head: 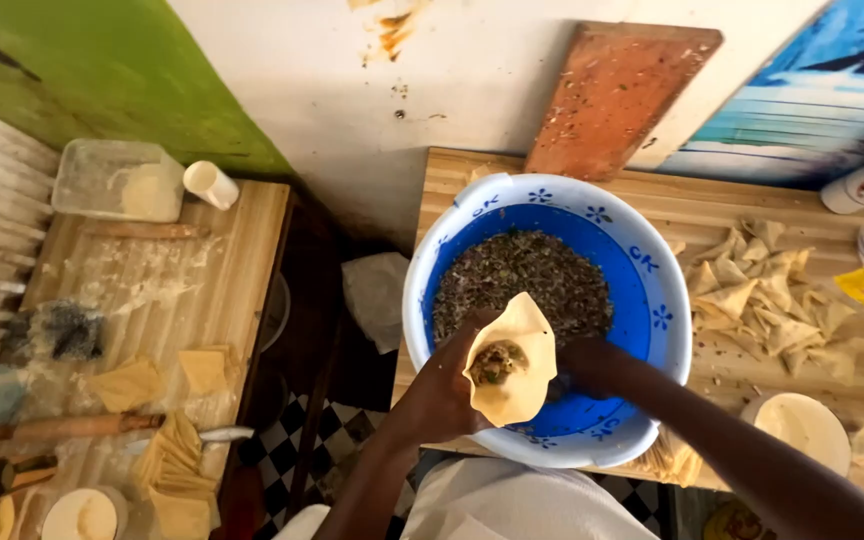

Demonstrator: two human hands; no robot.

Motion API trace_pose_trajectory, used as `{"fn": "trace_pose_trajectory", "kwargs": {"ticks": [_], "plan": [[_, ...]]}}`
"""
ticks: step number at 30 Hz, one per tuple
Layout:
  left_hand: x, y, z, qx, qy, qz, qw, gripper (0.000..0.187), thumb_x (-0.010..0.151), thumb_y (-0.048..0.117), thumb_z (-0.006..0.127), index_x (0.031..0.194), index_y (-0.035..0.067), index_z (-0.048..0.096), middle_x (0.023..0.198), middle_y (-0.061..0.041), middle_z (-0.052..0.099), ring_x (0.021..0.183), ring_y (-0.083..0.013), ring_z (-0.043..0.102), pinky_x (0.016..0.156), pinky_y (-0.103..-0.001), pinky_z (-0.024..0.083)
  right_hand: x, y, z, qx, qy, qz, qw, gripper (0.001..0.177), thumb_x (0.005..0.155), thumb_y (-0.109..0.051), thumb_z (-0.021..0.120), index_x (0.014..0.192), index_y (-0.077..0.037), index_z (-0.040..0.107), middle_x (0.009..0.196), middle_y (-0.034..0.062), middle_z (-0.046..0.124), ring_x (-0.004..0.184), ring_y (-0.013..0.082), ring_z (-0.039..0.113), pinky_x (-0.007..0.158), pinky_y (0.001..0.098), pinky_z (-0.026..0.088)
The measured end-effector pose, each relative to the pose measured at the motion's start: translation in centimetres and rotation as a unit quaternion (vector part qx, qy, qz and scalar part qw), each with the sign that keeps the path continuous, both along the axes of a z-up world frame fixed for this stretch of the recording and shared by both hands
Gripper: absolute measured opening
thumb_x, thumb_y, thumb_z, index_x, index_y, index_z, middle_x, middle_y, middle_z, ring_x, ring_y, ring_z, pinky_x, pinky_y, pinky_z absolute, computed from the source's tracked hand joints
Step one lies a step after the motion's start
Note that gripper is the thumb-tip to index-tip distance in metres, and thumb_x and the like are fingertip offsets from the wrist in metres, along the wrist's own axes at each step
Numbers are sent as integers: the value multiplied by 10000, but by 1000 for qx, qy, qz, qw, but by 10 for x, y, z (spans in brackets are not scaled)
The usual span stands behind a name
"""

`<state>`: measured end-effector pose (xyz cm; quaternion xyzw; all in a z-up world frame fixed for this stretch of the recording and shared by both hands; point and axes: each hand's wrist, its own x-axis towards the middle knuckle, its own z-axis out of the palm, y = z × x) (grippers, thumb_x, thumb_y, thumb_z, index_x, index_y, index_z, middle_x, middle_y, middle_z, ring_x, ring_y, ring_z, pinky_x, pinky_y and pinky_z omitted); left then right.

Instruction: The person repeatedly folds square pastry sheets into cones, scoops a dark filling into each cone with a spoon, and seals them into triangular samosas. The finished samosas are placed on a wooden counter. A second person is visible frying samosas in a pan nearby.

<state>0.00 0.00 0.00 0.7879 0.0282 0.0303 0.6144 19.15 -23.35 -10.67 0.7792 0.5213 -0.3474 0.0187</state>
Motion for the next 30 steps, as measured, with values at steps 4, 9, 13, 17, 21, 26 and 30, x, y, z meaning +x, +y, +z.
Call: {"fn": "trace_pose_trajectory", "kwargs": {"ticks": [4,9,13,17,21,26,30], "plan": [[-9,6,0,-46,8,29,998,1175,586,54,974,1577,123,346,1571,-187,465,1444,-317,494,1178,-410,440,18,-27,54,-48,110,-15,993,241,883,-134,643,1084,-156,775,1055,124,767,1011,285,729,897,420,573],[-1,1,-28,-54,72,28,996,1221,596,93,974,1610,144,296,1589,-182,426,1466,-311,455,1172,-400,449,-5,-22,215,39,151,-255,954,263,925,-287,674,1139,-159,756,979,14,795,927,158,739,846,339,610],[16,-11,-26,-5,15,-8,1000,1285,578,69,953,1646,106,239,1634,-224,377,1504,-338,416,1187,-413,431,-41,-45,237,242,201,-349,883,260,888,-164,684,1129,-70,711,1003,60,752,976,162,731,884,346,591],[31,-28,-14,-17,-51,-47,997,1214,634,155,1017,1614,87,304,1572,-222,476,1449,-332,499,1192,-416,446,-61,-54,227,349,199,-401,823,257,916,-51,690,1170,-20,681,1040,91,686,992,160,669,878,328,592],[31,-38,-15,-69,-87,-70,991,1195,640,153,993,1627,62,327,1572,-213,516,1448,-330,549,1207,-432,468,-67,-41,235,391,135,-444,795,319,892,-64,698,1203,-3,665,1088,101,724,1053,137,664,941,313,528],[26,-57,2,-119,-15,-102,987,1187,620,154,982,1604,51,325,1574,-195,481,1410,-305,538,1156,-409,490,-76,-10,236,418,-23,-377,826,510,832,-122,766,1312,-8,635,1251,106,717,1145,127,643,1002,301,476],[22,-80,-10,-283,9,-128,951,1145,712,178,928,1633,83,254,1591,-133,478,1447,-235,521,1184,-352,466,-88,4,232,433,6,-486,759,456,842,-94,782,1277,-28,665,1130,80,797,1039,110,731,941,284,559]]}}
